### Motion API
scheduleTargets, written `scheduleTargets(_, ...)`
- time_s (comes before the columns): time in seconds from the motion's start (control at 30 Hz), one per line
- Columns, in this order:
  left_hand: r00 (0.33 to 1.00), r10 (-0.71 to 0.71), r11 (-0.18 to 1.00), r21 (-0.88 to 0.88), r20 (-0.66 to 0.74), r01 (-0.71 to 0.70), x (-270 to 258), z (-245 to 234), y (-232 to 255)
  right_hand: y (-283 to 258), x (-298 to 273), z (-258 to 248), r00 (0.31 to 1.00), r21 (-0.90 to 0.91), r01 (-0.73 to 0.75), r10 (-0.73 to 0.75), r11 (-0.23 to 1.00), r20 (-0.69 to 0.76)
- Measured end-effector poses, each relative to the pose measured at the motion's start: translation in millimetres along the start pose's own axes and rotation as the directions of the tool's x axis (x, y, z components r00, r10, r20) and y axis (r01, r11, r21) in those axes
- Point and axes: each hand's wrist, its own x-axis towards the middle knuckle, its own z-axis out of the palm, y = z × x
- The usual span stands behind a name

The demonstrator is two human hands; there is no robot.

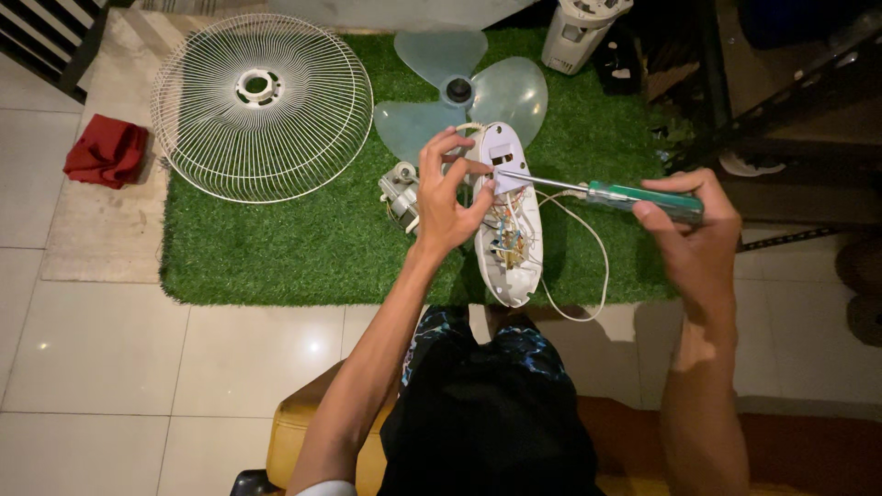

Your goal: The person uses a screwdriver to tighten screws on the internal wiring compartment of a disassembled electric fan base. The fan cage, blades, and motor are laid out on a green mat nearby. The person repeatedly adjusts and secures components within the fan base housing.

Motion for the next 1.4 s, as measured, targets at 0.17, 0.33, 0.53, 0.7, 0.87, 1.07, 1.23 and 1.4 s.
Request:
scheduleTargets(0.17, 1.0, 0.01, 1.0, -0.005, -0.009, -0.01, -1.2, 0.9, -0.7, 0.1, 3.8, 4.1, 0.999, 0.053, -0.013, 0.011, 0.999, 0.044)
scheduleTargets(0.33, 1.0, 0.004, 1.0, -0.006, -0.004, -0.004, -2.1, 1.9, -5.2, -1.7, 7.1, 8.8, 0.998, 0.033, 0.018, -0.02, 0.999, 0.052)
scheduleTargets(0.53, 1.0, 0.006, 1.0, 0.01, 0.002, -0.006, -2.8, 3.3, -9.0, -2.4, 7.3, 7.8, 0.998, 0.069, 0.022, -0.027, 0.997, 0.065)
scheduleTargets(0.7, 1.0, 0.008, 1.0, 0.004, -0.005, -0.008, -2.2, 1.7, -5.5, -3.9, 7.5, 7.1, 0.997, 0.013, 0.045, -0.046, 0.999, 0.065)
scheduleTargets(0.87, 1.0, 0.004, 1.0, -0.007, -0.008, -0.004, -1.5, 0.0, -1.9, -8.6, 11.7, 7.2, 0.998, 0.004, -0.03, 0.03, 1.0, 0.059)
scheduleTargets(1.07, 1.0, 0.007, 1.0, -0.003, -0.009, -0.007, -1.7, 0.3, -2.8, -23.9, 20.5, 2.6, 0.994, -0.153, -0.009, 0.026, 0.988, 0.111)
scheduleTargets(1.23, 1.0, 0.006, 1.0, -0.006, -0.017, -0.006, -6.0, 2.4, -8.7, -42.2, 28.0, -0.5, 0.983, -0.222, 0.043, -0.001, 0.974, 0.186)
scheduleTargets(1.4, 1.0, 0.017, 0.999, 0.043, -0.021, -0.016, -2.4, 7.8, -14.2, -62.9, 32.2, 3.2, 0.975, -0.277, 0.097, -0.035, 0.956, 0.221)
